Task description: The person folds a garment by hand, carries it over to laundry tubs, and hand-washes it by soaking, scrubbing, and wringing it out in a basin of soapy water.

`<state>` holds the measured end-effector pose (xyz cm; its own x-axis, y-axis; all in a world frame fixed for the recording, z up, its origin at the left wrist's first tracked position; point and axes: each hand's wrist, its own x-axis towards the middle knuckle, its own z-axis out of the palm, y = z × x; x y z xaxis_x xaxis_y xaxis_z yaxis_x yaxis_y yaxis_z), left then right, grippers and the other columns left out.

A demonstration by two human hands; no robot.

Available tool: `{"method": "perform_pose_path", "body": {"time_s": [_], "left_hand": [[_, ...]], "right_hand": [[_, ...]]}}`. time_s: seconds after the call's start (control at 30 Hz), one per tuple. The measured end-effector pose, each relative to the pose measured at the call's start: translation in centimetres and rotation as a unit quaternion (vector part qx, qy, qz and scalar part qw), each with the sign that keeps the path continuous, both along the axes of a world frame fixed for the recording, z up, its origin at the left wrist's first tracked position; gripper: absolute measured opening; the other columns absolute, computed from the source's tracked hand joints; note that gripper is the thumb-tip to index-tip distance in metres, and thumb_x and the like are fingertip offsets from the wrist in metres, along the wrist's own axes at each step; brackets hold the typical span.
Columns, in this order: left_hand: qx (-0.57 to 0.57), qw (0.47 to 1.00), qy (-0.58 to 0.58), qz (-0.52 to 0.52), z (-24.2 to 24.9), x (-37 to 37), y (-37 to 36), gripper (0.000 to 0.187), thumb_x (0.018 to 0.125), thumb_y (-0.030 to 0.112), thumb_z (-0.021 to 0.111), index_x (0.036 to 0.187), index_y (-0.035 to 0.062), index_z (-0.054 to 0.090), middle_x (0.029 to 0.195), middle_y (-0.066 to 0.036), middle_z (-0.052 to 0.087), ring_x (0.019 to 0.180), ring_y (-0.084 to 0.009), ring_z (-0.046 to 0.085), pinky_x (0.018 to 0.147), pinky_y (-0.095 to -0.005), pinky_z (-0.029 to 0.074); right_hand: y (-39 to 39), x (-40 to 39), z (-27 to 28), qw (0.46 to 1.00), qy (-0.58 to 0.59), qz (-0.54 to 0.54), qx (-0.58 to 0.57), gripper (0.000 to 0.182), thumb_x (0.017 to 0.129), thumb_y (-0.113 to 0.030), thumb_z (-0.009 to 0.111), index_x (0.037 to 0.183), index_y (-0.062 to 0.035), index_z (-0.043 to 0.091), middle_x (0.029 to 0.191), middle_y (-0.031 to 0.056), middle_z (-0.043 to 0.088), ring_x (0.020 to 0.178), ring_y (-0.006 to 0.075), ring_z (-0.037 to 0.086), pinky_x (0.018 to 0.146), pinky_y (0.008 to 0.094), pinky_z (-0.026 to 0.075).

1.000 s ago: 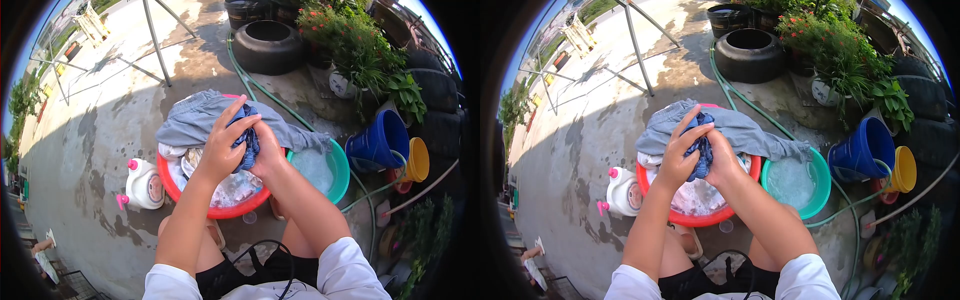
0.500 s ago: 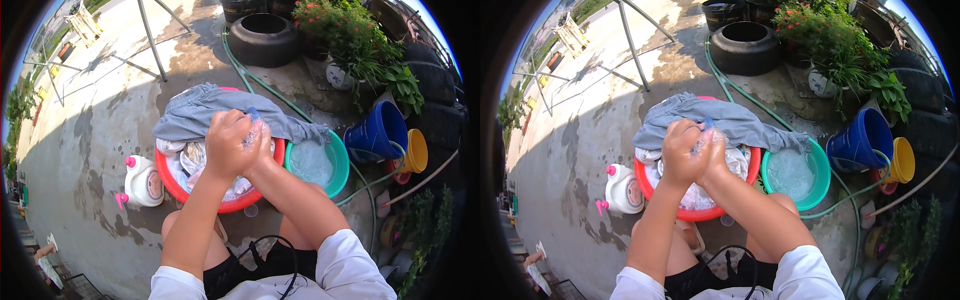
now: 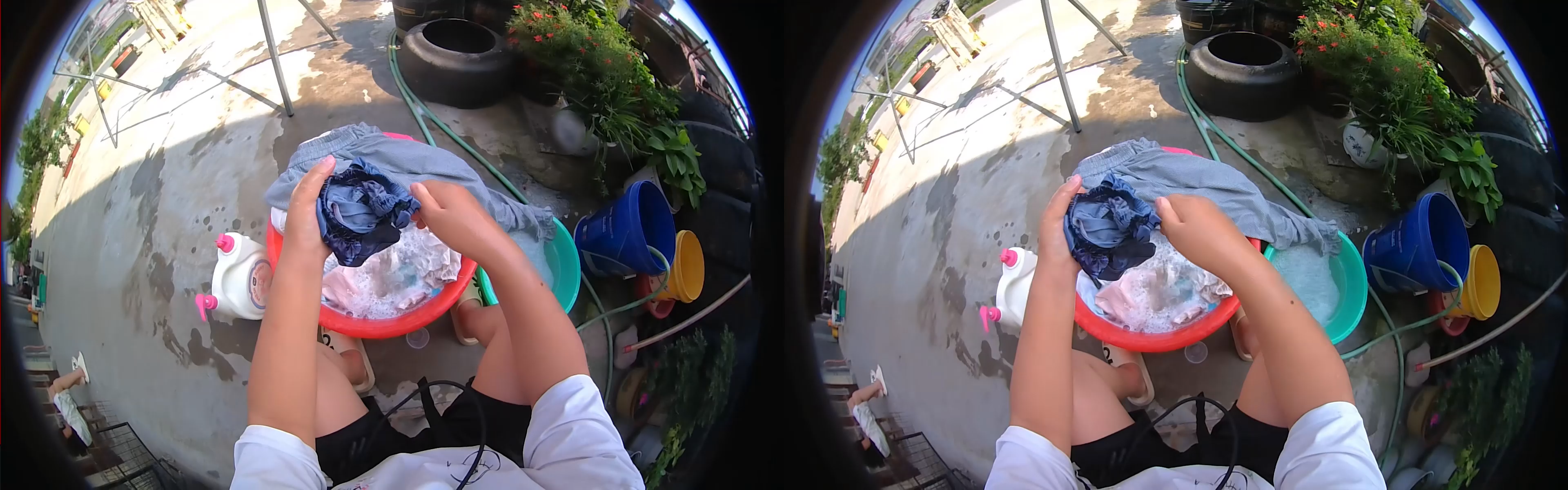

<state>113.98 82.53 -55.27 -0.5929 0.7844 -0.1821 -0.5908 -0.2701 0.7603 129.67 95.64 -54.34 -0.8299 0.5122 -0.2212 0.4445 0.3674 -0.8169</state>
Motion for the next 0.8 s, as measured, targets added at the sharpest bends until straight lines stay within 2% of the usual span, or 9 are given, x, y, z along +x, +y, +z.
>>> {"method": "perform_pose_path", "body": {"time_s": [0.07,0.17,0.27,0.4,0.47,0.57,0.6,0.7,0.8], "left_hand": [[-0.032,0.999,-0.014,-0.002,-0.4,0.0,0.1,0.018,0.084,0.022,0.060,0.087,0.0046,0.057,0.081,-0.009,0.063,0.073,-0.0181,0.064,0.066,-0.0305,0.055],[-0.052,0.998,-0.026,0.008,-0.5,0.5,0.1,0.013,0.081,0.016,0.060,0.087,0.0060,0.054,0.081,-0.006,0.058,0.070,-0.0155,0.060,0.062,-0.0277,0.051],[-0.037,0.999,0.002,-0.036,0.0,0.8,0.0,0.014,0.076,0.008,0.055,0.088,0.0075,0.048,0.078,-0.003,0.051,0.063,-0.0123,0.053,0.057,-0.0244,0.046],[-0.061,0.993,0.087,-0.060,-0.9,-0.1,-0.1,0.030,0.065,-0.002,0.049,0.093,0.0090,0.043,0.078,-0.002,0.045,0.063,-0.0095,0.047,0.054,-0.0212,0.040],[-0.120,0.979,0.154,-0.056,-1.9,-1.2,-0.3,0.033,0.065,-0.005,0.049,0.095,0.0074,0.043,0.087,-0.008,0.047,0.076,-0.0156,0.050,0.064,-0.0258,0.043],[-0.354,0.799,0.476,0.098,-3.0,-0.3,0.5,0.031,0.069,-0.001,0.049,0.099,0.0053,0.043,0.099,-0.017,0.045,0.090,-0.0258,0.049,0.082,-0.0332,0.041],[-0.346,0.789,0.498,0.106,-2.9,-0.2,0.4,0.036,0.075,0.008,0.056,0.108,0.0044,0.044,0.118,-0.024,0.037,0.108,-0.0343,0.041,0.095,-0.0382,0.033],[-0.195,0.741,0.622,0.162,-1.7,2.2,1.5,0.041,0.075,0.018,0.064,0.110,0.0035,0.049,0.119,-0.023,0.045,0.108,-0.0332,0.046,0.092,-0.0371,0.037],[-0.185,0.852,0.471,-0.136,-1.3,5.1,2.6,0.041,0.075,0.023,0.068,0.108,0.0031,0.054,0.113,-0.021,0.053,0.105,-0.0308,0.052,0.088,-0.0369,0.040]], "right_hand": [[-0.9,0.5,1.1,0.990,0.140,-0.008,-0.001,0.042,0.086,-0.031,0.057,0.121,-0.0080,0.050,0.084,0.0132,0.061,0.083,0.0237,0.060,0.076,0.0352,0.048],[-1.4,1.1,1.4,0.983,0.170,0.050,-0.045,0.063,0.078,-0.020,0.071,0.133,-0.0121,0.043,0.096,0.0154,0.060,0.087,0.0228,0.059,0.075,0.0305,0.047],[-1.7,0.3,-0.2,0.979,0.122,0.015,-0.160,0.051,0.077,-0.019,0.070,0.124,-0.0131,0.053,0.092,0.0128,0.062,0.083,0.0223,0.059,0.072,0.0300,0.046],[1.6,1.0,-0.3,0.974,0.143,0.054,0.166,0.027,0.075,-0.012,0.067,0.102,-0.0058,0.065,0.084,0.0147,0.063,0.075,0.0273,0.061,0.070,0.0323,0.048],[2.1,1.7,1.1,0.977,0.161,0.031,0.139,0.025,0.077,-0.008,0.064,0.102,-0.0057,0.065,0.085,0.0158,0.064,0.077,0.0282,0.062,0.072,0.0333,0.048],[2.1,2.0,1.7,0.960,0.216,0.006,0.176,0.022,0.081,-0.005,0.059,0.102,-0.0047,0.066,0.090,0.0162,0.066,0.082,0.0305,0.062,0.076,0.0344,0.048],[2.0,1.9,1.9,0.956,0.248,-0.017,0.156,0.022,0.081,-0.005,0.060,0.101,-0.0042,0.066,0.090,0.0160,0.066,0.083,0.0308,0.062,0.076,0.0345,0.048],[1.5,1.5,2.5,0.954,0.272,-0.077,0.096,0.021,0.078,-0.006,0.062,0.099,-0.0028,0.067,0.089,0.0154,0.065,0.083,0.0307,0.062,0.075,0.0347,0.048],[0.5,1.6,4.1,0.949,0.275,-0.054,0.146,0.021,0.075,-0.006,0.064,0.096,-0.0027,0.067,0.089,0.0148,0.065,0.084,0.0292,0.062,0.076,0.0349,0.048]]}}
